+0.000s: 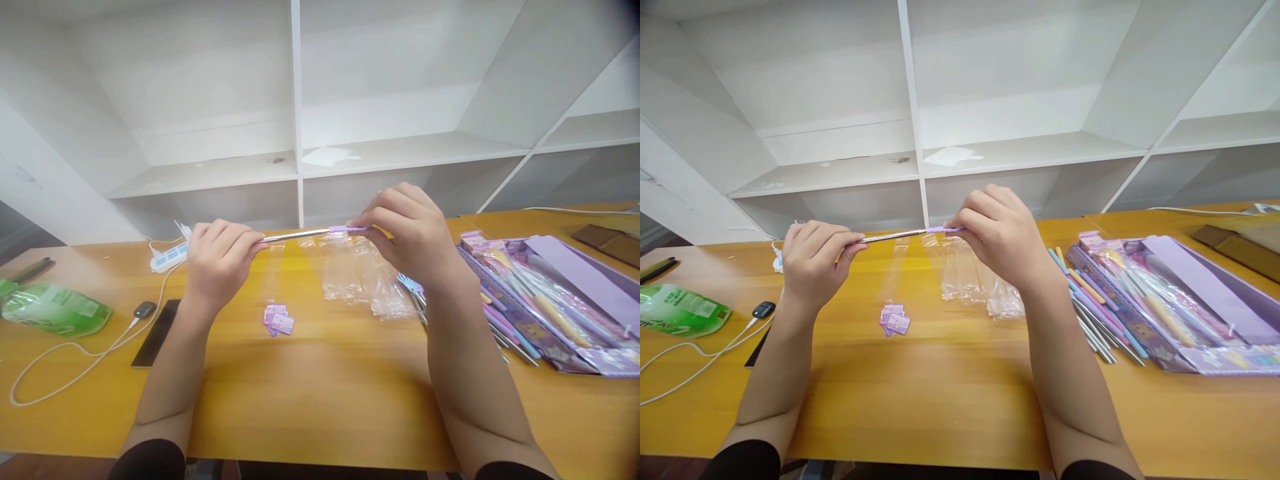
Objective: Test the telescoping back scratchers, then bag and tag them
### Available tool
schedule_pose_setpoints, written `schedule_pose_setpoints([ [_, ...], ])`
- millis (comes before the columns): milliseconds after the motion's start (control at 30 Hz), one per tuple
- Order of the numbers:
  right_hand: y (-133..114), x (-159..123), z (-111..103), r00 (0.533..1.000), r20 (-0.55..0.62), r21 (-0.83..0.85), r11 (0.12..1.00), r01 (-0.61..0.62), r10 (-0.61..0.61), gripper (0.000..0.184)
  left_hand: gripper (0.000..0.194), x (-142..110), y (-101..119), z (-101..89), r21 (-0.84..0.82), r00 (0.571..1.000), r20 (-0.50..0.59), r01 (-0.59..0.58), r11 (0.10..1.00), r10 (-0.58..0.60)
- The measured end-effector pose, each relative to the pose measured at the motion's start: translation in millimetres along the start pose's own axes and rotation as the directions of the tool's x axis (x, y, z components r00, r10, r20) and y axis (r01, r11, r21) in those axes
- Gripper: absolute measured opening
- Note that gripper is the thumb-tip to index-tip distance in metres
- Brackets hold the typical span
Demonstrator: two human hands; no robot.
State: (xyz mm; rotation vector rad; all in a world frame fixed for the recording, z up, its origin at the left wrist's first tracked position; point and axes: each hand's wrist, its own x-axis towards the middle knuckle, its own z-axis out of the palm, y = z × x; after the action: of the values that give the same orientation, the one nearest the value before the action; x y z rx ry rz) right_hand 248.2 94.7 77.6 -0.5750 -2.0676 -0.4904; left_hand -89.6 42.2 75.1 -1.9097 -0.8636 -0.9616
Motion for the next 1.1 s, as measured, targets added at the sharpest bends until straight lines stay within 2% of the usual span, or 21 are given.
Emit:
schedule_pose_setpoints([
  [333, 19.0, -8.7, -8.6, 0.999, -0.027, -0.013, 0.999, -0.037, 0.037, 0.012, 0.004, -7.1, -25.7, 0.6, 0.006, 0.999, -0.04, 0.017, 1.0, -0.017],
  [467, 33.8, -14.7, -14.1, 0.996, -0.047, -0.01, 0.997, -0.07, 0.07, 0.014, 0.005, -11.2, -38.4, 1.5, 0.046, 0.999, -0.049, 0.004, 0.999, -0.002],
  [667, 61.0, -25.6, -30.3, 0.99, -0.137, -0.016, 0.999, -0.033, 0.031, 0.012, 0.002, -17.4, -56.0, 2.7, 0.068, 0.996, -0.085, 0.025, 0.997, -0.019],
  [900, 59.1, -24.7, -30.1, 0.983, -0.183, -0.117, 0.992, -0.046, 0.024, 0.011, 0.004, -24.7, -65.1, 8.9, 0.012, 0.995, -0.082, 0.061, 0.998, -0.06],
  [1033, 86.6, -42.4, -35.5, 0.972, -0.216, -0.144, 0.981, -0.13, 0.097, 0.011, 0.015, -39.2, -95.2, 8.9, 0.043, 0.984, -0.058, 0.173, 0.984, -0.17],
  [1100, 109.3, -60.6, -45.6, 0.948, -0.299, -0.211, 0.961, -0.178, 0.11, 0.018, 0.023, -48.5, -116.2, 6.2, 0.064, 0.979, -0.108, 0.182, 0.981, -0.175],
])
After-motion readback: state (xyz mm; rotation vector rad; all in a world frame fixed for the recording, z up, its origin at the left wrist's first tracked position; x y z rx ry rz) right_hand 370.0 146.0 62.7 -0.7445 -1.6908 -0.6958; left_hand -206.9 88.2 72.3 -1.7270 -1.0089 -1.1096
